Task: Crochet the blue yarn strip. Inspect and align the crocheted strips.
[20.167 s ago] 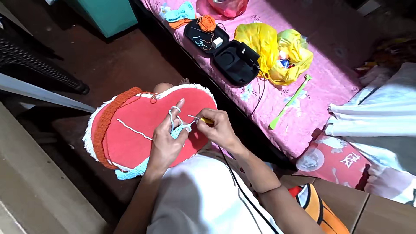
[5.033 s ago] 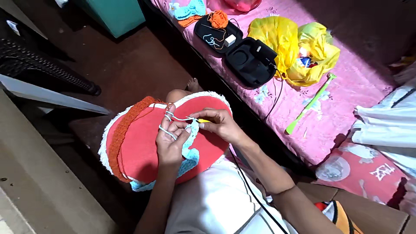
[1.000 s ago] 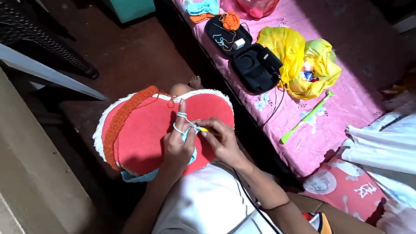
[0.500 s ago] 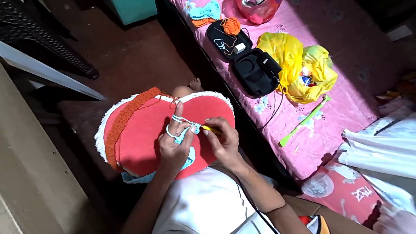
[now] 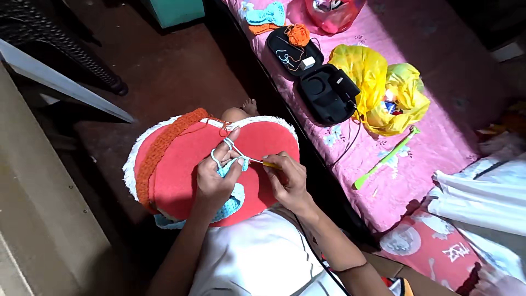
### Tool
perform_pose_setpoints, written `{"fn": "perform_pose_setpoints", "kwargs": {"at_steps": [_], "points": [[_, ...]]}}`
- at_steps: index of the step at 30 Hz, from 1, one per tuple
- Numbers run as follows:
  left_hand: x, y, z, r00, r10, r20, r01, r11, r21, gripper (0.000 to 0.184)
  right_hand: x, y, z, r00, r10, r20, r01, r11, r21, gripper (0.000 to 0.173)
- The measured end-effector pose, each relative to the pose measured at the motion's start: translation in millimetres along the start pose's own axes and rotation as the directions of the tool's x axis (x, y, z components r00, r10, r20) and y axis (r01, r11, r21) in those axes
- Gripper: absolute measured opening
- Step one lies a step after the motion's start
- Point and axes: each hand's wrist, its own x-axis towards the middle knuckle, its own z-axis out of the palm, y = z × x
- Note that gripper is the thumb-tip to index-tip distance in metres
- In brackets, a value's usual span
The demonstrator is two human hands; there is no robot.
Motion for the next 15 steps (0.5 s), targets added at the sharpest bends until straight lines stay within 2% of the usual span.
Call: {"fn": "perform_pose_setpoints", "kwargs": {"at_steps": [3,5,6,8,10,11,13,15], "points": [[3,0,-2,0.998,-0.054,0.032,0.057,0.994,-0.095,0.06,-1,-1,-2,0.994,0.109,0.015,-0.11,0.984,0.14,0.015],[4,0,-3,0.995,-0.082,0.054,0.089,0.984,-0.157,0.062,0,-5,-4,0.966,0.251,0.064,-0.258,0.908,0.331,0.016],[4,1,-3,0.994,-0.092,0.062,0.102,0.978,-0.182,0.062,2,-9,-5,0.93,0.347,0.118,-0.361,0.817,0.45,0.019],[4,1,-3,0.993,-0.096,0.07,0.108,0.973,-0.202,0.063,8,-13,-9,0.818,0.499,0.286,-0.548,0.527,0.65,0.024],[3,1,0,0.997,-0.062,0.051,0.069,0.987,-0.143,0.063,10,-12,-9,0.716,0.532,0.452,-0.63,0.213,0.747,0.021],[2,1,2,0.999,-0.032,0.039,0.036,0.994,-0.103,0.061,10,-11,-8,0.692,0.513,0.508,-0.634,0.093,0.768,0.021],[-1,-1,8,0.999,0.045,0.021,-0.044,0.999,-0.031,0.059,10,-11,-7,0.677,0.478,0.56,-0.619,-0.042,0.784,0.02],[-5,-4,14,0.996,0.09,0.006,-0.09,0.996,0.009,0.057,12,-15,-7,0.677,0.499,0.541,-0.602,-0.047,0.797,0.021]]}}
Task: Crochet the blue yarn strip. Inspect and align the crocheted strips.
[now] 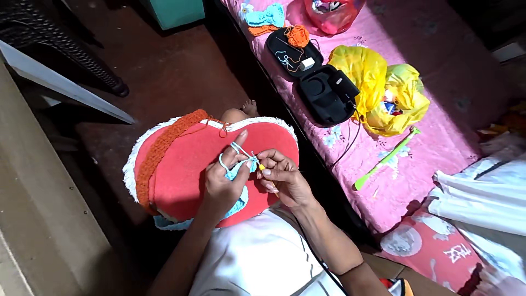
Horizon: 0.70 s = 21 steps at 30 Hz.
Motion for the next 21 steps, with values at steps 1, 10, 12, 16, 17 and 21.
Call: {"fn": "perform_pose_setpoints", "kwargs": {"at_steps": [1,10,12,16,17,21], "points": [[-2,-1,2,1.0,0.011,-0.002,-0.011,1.0,0.019,0.056,-1,0,3,0.999,-0.045,-0.028,0.043,0.997,-0.06,0.022],[-10,-11,17,0.94,0.34,-0.043,-0.274,0.821,0.502,0.04,0,2,23,0.918,-0.396,-0.03,0.256,0.647,-0.719,0.023],[-9,-10,14,0.945,0.317,-0.081,-0.258,0.874,0.411,0.04,5,-3,22,0.966,-0.245,-0.079,0.197,0.901,-0.387,0.024],[-5,-1,5,0.993,0.062,-0.096,-0.06,0.998,0.022,0.052,5,11,12,0.885,-0.466,-0.017,0.389,0.757,-0.526,0.026],[-3,1,3,0.996,0.028,-0.083,-0.029,0.999,-0.019,0.053,5,16,9,0.823,-0.567,0.041,0.445,0.597,-0.667,0.023],[3,5,-7,0.998,-0.052,-0.041,0.05,0.998,-0.044,0.05,7,21,-8,0.627,-0.701,0.34,0.484,0.008,-0.875,0.015]]}}
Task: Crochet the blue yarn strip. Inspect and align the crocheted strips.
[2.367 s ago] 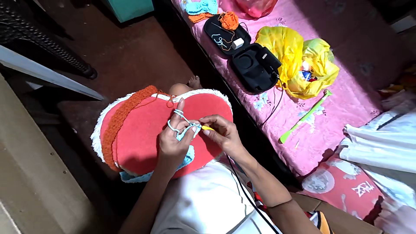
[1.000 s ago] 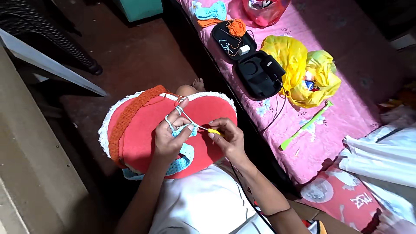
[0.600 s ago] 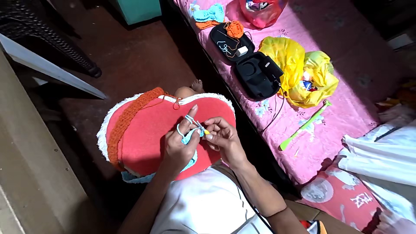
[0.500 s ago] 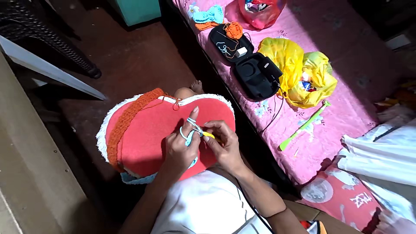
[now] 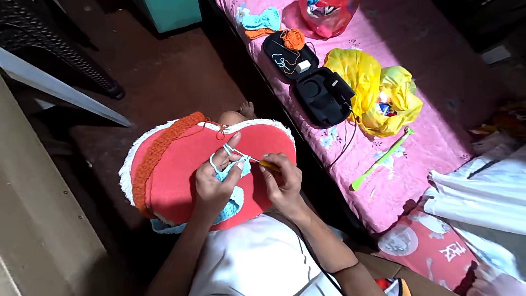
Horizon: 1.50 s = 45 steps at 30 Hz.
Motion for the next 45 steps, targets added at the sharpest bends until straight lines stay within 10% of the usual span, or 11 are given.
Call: {"fn": "perform_pose_setpoints", "kwargs": {"at_steps": [5,9,16,21,27,34,45], "points": [[7,-3,-13,0.993,-0.11,0.05,0.116,0.98,-0.16,0.039,0,8,-9,0.988,-0.142,0.063,0.148,0.985,-0.092,0.013],[7,-2,-14,0.989,-0.126,0.077,0.136,0.98,-0.142,0.04,3,4,-18,0.972,0.068,0.223,-0.124,0.962,0.244,0.015],[2,4,5,0.996,-0.089,0.02,0.09,0.995,-0.051,0.05,17,-8,-7,0.767,0.466,0.441,-0.628,0.411,0.661,0.023],[2,-3,10,0.999,-0.035,0.001,0.035,0.999,0.037,0.049,33,-18,5,0.761,0.528,0.377,-0.637,0.496,0.591,0.028],[24,-1,-25,0.958,-0.222,0.183,0.269,0.917,-0.295,0.023,50,-6,-2,0.776,0.559,0.294,-0.601,0.512,0.614,0.029],[51,7,-86,0.906,-0.375,0.199,0.422,0.842,-0.336,0.034,77,7,-14,0.764,0.6,0.237,-0.593,0.507,0.625,0.031],[67,-1,-118,0.932,-0.275,0.235,0.359,0.783,-0.508,0.037,94,21,-18,0.754,0.623,0.211,-0.625,0.579,0.524,0.031]]}}
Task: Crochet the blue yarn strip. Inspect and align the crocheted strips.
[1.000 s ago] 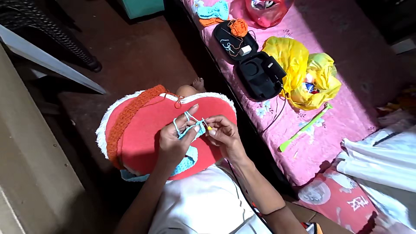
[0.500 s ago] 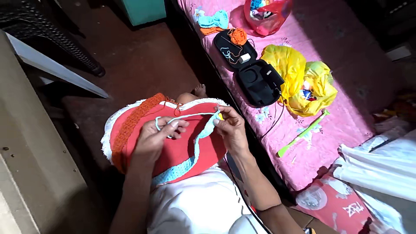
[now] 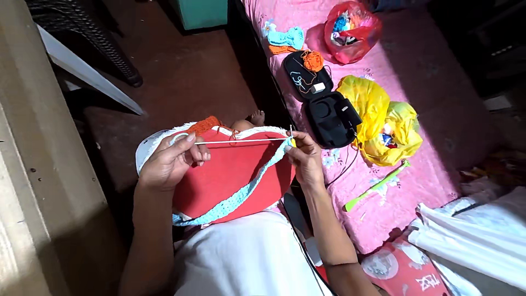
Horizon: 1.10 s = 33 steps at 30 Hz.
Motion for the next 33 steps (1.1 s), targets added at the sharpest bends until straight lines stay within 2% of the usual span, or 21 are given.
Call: {"fn": "perform_pose_setpoints", "kwargs": {"at_steps": [2,3,6,8,10,13,16,18,23,26,29,33], "points": [[0,2,4,0.999,0.041,0.025,-0.043,0.996,0.078,0.033,1,-3,-5,0.998,-0.055,-0.018,0.054,0.996,-0.074,0.031],[1,2,11,0.997,0.057,0.044,-0.063,0.989,0.136,0.037,1,-6,-5,0.996,-0.088,-0.009,0.086,0.989,-0.119,0.031],[6,-8,50,0.993,0.077,0.087,-0.105,0.913,0.393,0.079,-3,-17,3,0.986,-0.16,0.052,0.167,0.96,-0.223,0.031],[6,-23,81,0.986,0.092,0.136,-0.157,0.775,0.612,0.094,-5,-25,12,0.978,-0.184,0.099,0.202,0.953,-0.226,0.031],[4,-34,107,0.985,0.05,0.164,-0.156,0.663,0.732,0.088,-6,-30,19,0.971,-0.199,0.128,0.224,0.951,-0.216,0.031],[-1,-39,113,0.994,-0.017,0.112,-0.078,0.616,0.784,0.072,-1,-36,9,0.977,-0.198,0.08,0.212,0.948,-0.237,0.032],[-9,-20,82,0.949,-0.264,0.171,0.086,0.742,0.665,0.067,7,-38,-18,0.984,-0.172,-0.041,0.156,0.952,-0.263,0.034],[-16,2,57,0.907,-0.356,0.225,0.151,0.774,0.615,0.064,12,-32,-33,0.981,-0.149,-0.12,0.118,0.965,-0.235,0.033],[-35,35,-4,0.929,-0.313,0.198,0.149,0.805,0.574,0.061,15,-17,-56,0.95,-0.055,-0.307,0.039,0.998,-0.058,0.031],[-47,36,-23,0.96,-0.257,0.109,0.149,0.801,0.58,0.047,8,-8,-66,0.918,-0.027,-0.395,0.027,1.0,-0.006,0.03],[-55,41,-34,0.978,-0.207,0.03,0.146,0.777,0.612,0.036,-2,7,-79,0.888,0.004,-0.46,0.011,0.999,0.03,0.029],[-56,55,-22,0.957,-0.241,-0.16,0.285,0.699,0.655,0.027,-16,35,-106,0.877,0.093,-0.471,-0.045,0.993,0.111,0.034]]}}
